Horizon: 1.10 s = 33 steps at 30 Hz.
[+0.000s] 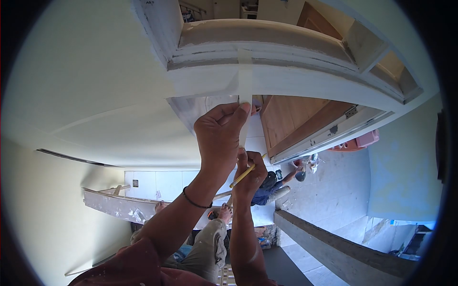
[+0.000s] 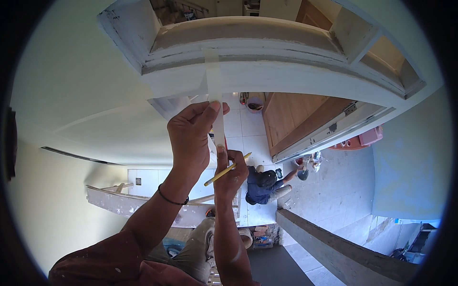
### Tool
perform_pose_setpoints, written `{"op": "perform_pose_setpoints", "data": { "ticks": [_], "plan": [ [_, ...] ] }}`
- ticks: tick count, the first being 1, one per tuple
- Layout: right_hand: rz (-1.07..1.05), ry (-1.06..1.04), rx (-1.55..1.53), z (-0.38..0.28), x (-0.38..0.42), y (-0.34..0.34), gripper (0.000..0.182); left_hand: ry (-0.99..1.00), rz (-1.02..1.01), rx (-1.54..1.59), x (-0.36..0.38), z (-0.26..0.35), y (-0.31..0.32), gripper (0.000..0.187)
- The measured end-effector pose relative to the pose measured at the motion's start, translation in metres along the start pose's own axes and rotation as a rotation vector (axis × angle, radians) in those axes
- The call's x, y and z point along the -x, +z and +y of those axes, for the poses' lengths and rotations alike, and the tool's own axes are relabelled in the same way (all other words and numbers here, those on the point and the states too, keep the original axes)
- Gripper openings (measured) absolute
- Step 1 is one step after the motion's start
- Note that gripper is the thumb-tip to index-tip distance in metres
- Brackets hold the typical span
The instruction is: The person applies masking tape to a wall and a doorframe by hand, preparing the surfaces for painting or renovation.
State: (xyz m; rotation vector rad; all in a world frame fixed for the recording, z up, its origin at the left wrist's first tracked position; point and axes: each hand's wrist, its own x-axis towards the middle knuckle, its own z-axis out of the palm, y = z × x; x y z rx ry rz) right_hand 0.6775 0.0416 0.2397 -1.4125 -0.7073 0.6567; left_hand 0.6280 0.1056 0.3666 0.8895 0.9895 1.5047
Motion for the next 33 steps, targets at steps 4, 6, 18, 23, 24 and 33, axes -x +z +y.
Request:
{"op": "perform_pose_setpoints", "data": {
  "ticks": [4, 6, 18, 23, 24, 33],
  "plan": [
    [0.011, -0.039, 0.045, -0.004, 0.0, 0.0, 0.03, 0.004, 0.014, -0.074, 0.002, 0.0, -0.001, 0.019],
    [0.004, -0.047, 0.053, 0.001, -0.001, 0.0, 0.029, 0.017, 0.012, -0.048, 0.001, -0.003, 0.0, 0.019],
    [-0.017, -0.025, 0.036, 0.004, -0.009, 0.009, 0.028, 0.001, 0.022, 0.007, -0.022, -0.016, -0.002, 0.018],
    [-0.005, -0.025, 0.027, 0.008, -0.014, 0.016, 0.028, 0.04, 0.022, 0.038, -0.031, -0.023, -0.004, 0.018],
    [-0.007, -0.018, 0.004, 0.009, -0.015, 0.017, 0.028, 0.045, 0.016, 0.045, -0.033, -0.023, -0.003, 0.018],
    [-0.009, 0.015, 0.006, 0.011, -0.019, 0.019, 0.029, 0.055, -0.015, 0.059, -0.042, -0.03, -0.007, 0.017]
  ]
}}
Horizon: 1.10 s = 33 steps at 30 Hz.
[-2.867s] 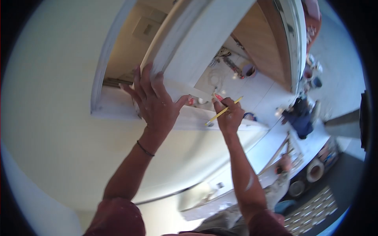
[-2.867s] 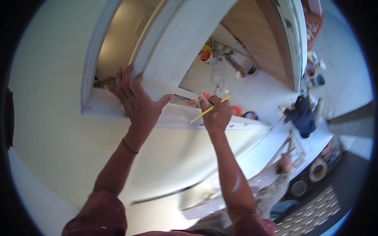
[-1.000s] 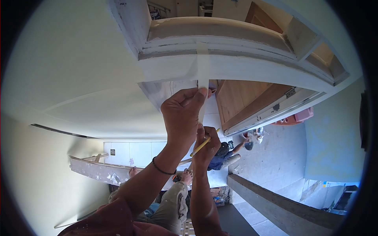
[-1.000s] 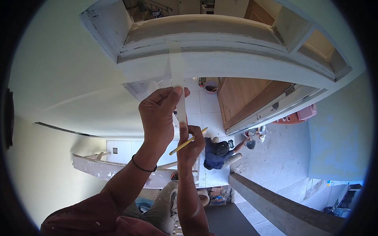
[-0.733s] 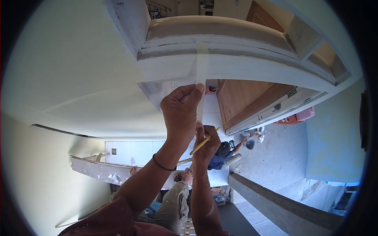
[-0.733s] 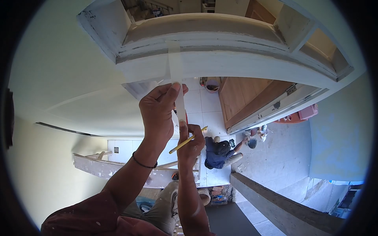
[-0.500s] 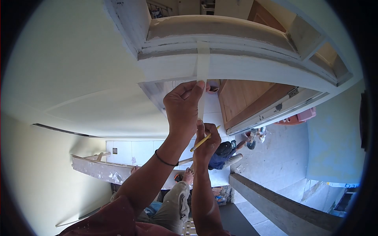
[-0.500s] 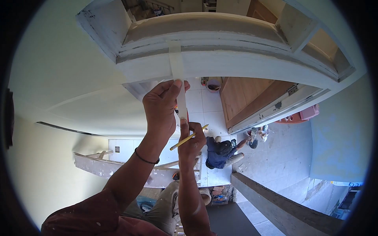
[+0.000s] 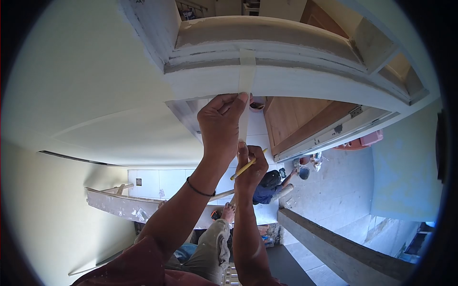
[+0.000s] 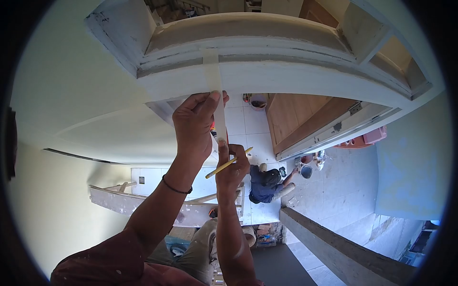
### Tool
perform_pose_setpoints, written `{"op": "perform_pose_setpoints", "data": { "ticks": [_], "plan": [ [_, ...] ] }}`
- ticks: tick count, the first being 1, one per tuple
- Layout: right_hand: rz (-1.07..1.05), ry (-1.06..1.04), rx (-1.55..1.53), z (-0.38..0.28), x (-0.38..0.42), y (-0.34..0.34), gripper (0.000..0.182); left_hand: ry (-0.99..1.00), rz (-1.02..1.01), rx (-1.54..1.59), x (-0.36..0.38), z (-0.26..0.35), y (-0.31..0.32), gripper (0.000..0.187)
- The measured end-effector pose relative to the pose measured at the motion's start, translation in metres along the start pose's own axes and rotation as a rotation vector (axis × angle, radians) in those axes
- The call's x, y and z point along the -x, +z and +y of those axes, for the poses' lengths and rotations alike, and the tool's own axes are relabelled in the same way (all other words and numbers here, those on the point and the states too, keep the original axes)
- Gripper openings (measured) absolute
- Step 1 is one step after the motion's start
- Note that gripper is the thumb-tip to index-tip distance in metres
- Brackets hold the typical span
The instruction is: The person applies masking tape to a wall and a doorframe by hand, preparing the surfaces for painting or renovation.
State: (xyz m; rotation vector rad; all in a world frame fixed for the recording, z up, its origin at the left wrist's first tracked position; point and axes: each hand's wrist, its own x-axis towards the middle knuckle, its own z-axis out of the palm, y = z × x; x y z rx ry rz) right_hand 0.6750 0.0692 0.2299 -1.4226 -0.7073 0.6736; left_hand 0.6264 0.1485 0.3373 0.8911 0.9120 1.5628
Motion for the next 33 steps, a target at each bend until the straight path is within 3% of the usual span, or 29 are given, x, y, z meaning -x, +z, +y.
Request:
{"op": "perform_pose_setpoints", "data": {
  "ticks": [12, 15, 18, 22, 26, 28, 33],
  "plan": [
    [-0.022, -0.02, -0.001, 0.012, -0.007, 0.002, 0.024, 0.008, -0.009, -0.031, -0.005, -0.003, -0.005, 0.015],
    [0.123, -0.232, 0.271, 0.004, -0.011, -0.002, 0.021, 0.007, -0.027, -0.023, -0.005, -0.002, -0.005, 0.016],
    [0.245, -0.436, 0.242, -0.032, -0.019, -0.005, 0.024, 0.043, -0.043, -0.073, -0.008, -0.002, -0.006, 0.016],
    [0.281, -0.951, 0.372, -0.114, -0.057, 0.001, 0.035, 0.009, -0.068, -0.18, -0.01, 0.008, -0.007, 0.012],
    [0.18, -1.336, 0.511, -0.161, -0.115, 0.006, 0.038, 0.106, -0.067, -0.087, -0.013, 0.0, -0.009, 0.013],
    [0.076, -1.487, 0.576, -0.173, -0.131, 0.002, 0.036, 0.039, -0.101, -0.115, -0.015, 0.003, -0.012, 0.013],
    [-0.091, -1.519, 0.664, -0.181, -0.135, 0.0, 0.035, -0.091, -0.109, -0.164, -0.014, 0.018, -0.013, 0.013]
  ]
}}
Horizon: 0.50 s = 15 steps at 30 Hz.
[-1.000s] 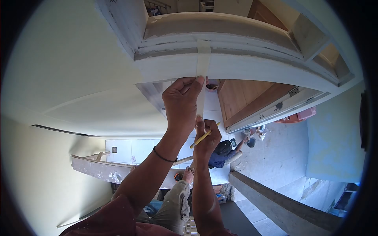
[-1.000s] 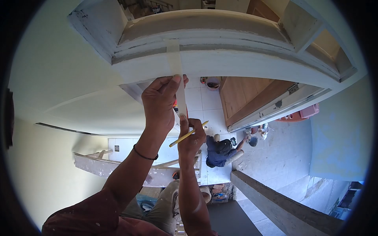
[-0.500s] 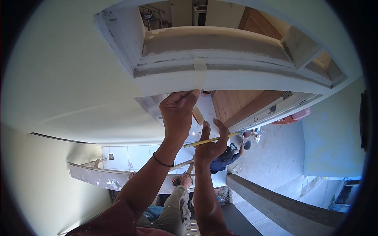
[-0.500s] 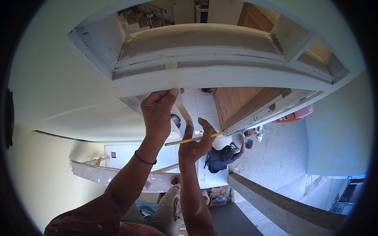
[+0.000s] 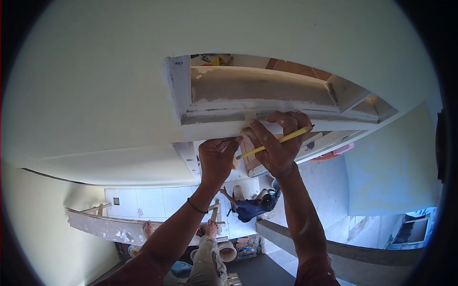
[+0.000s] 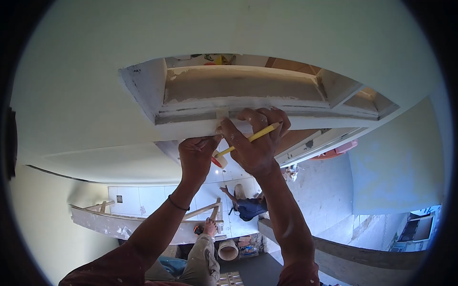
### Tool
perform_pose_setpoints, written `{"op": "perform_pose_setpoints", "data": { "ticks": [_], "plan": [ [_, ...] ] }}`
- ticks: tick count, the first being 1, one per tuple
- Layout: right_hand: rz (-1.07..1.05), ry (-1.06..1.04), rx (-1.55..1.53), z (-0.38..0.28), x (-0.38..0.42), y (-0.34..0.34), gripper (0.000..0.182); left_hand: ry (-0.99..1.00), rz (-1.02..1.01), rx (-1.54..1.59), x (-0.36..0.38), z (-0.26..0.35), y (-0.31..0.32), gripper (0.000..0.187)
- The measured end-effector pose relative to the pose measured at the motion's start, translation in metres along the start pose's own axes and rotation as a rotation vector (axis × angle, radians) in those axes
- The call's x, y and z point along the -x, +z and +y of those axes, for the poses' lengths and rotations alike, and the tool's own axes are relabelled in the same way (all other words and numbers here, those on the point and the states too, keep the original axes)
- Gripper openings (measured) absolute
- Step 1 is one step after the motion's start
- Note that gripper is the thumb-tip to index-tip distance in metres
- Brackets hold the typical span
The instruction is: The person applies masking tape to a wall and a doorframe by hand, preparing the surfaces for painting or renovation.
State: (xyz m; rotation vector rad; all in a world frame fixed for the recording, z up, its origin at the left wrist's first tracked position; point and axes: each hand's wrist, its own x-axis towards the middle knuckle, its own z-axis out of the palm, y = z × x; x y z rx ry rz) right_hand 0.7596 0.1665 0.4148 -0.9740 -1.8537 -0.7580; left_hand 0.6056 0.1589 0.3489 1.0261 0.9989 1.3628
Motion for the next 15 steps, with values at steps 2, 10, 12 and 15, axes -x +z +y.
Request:
{"op": "perform_pose_setpoints", "data": {
  "ticks": [2, 10, 12, 15],
  "plan": [
    [-0.051, 0.077, -0.037, -0.005, 0.0, -0.001, 0.037, 0.011, -0.011, 0.03, -0.001, -0.002, -0.001, 0.014],
    [-0.136, 0.218, -0.036, -0.015, -0.014, -0.012, 0.035, 0.028, -0.001, 0.022, 0.001, -0.003, 0.001, 0.016],
    [-0.123, 0.229, -0.009, -0.013, -0.011, -0.011, 0.037, 0.03, 0.009, 0.056, -0.001, -0.006, 0.003, 0.016],
    [-0.059, 0.275, -0.014, -0.016, -0.007, -0.006, 0.033, 0.066, 0.014, 0.069, -0.002, -0.01, 0.002, 0.015]
  ]
}}
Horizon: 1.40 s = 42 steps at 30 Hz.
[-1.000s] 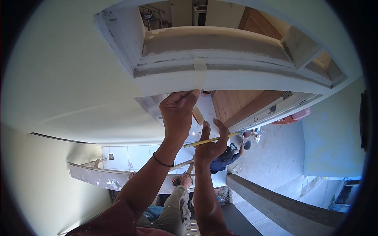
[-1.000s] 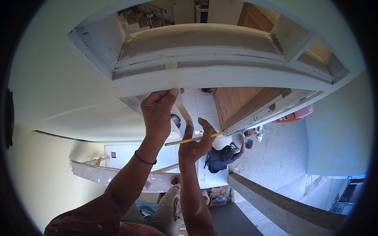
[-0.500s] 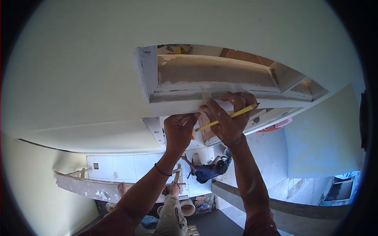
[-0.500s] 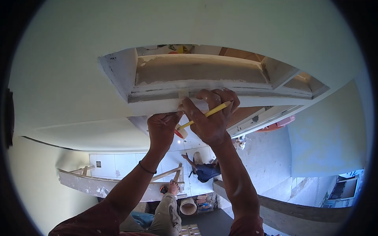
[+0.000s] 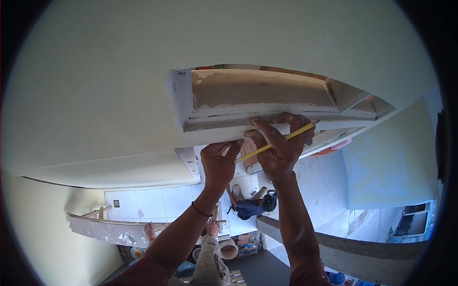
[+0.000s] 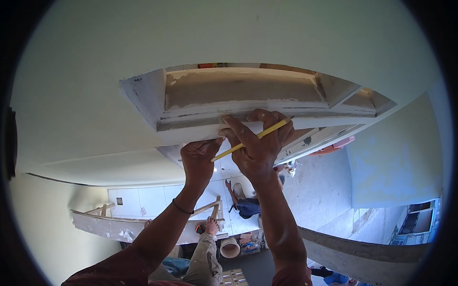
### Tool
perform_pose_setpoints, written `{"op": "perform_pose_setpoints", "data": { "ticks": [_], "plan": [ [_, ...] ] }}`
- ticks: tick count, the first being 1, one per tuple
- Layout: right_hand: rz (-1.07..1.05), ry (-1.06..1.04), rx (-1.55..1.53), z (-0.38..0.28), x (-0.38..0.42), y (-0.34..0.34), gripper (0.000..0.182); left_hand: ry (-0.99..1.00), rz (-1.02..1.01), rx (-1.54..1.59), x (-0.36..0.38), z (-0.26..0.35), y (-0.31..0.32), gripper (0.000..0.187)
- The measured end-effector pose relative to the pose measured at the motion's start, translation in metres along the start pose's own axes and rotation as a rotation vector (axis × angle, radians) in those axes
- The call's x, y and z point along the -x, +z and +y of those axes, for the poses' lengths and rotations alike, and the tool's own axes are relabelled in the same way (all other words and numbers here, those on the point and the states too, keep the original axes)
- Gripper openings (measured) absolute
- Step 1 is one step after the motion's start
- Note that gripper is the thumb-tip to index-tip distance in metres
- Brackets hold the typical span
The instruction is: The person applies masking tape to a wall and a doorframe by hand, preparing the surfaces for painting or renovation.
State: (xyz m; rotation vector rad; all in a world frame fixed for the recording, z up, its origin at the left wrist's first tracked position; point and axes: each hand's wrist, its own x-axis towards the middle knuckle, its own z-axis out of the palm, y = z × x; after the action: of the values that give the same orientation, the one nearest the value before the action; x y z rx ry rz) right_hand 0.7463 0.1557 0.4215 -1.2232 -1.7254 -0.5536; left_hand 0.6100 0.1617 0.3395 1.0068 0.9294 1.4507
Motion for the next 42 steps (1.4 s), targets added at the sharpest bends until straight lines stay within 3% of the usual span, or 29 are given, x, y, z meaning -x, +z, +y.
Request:
{"op": "perform_pose_setpoints", "data": {
  "ticks": [13, 19, 22, 31, 37, 42],
  "plan": [
    [-0.065, -0.111, 0.042, 0.014, -0.001, -0.003, 0.034, 0.055, -0.021, -0.18, -0.003, -0.007, -0.006, 0.015],
    [-0.065, -0.211, 0.196, 0.027, 0.015, 0.001, 0.041, 0.08, -0.014, -0.182, -0.001, -0.02, -0.005, 0.016],
    [-0.018, -0.163, 0.134, 0.019, 0.012, 0.001, 0.05, 0.103, -0.018, -0.17, -0.001, -0.022, -0.004, 0.016],
    [-0.096, -0.029, -0.151, 0.005, -0.029, -0.011, 0.028, 0.087, 0.003, -0.134, 0.001, -0.022, -0.002, 0.016],
    [-0.099, 0.05, -0.127, 0.005, -0.025, -0.01, 0.031, 0.077, -0.013, -0.171, -0.001, -0.018, -0.005, 0.015],
    [-0.128, -0.011, -0.061, -0.003, -0.028, -0.014, 0.029, 0.061, -0.031, -0.282, -0.003, -0.018, -0.01, 0.014]
  ]
}}
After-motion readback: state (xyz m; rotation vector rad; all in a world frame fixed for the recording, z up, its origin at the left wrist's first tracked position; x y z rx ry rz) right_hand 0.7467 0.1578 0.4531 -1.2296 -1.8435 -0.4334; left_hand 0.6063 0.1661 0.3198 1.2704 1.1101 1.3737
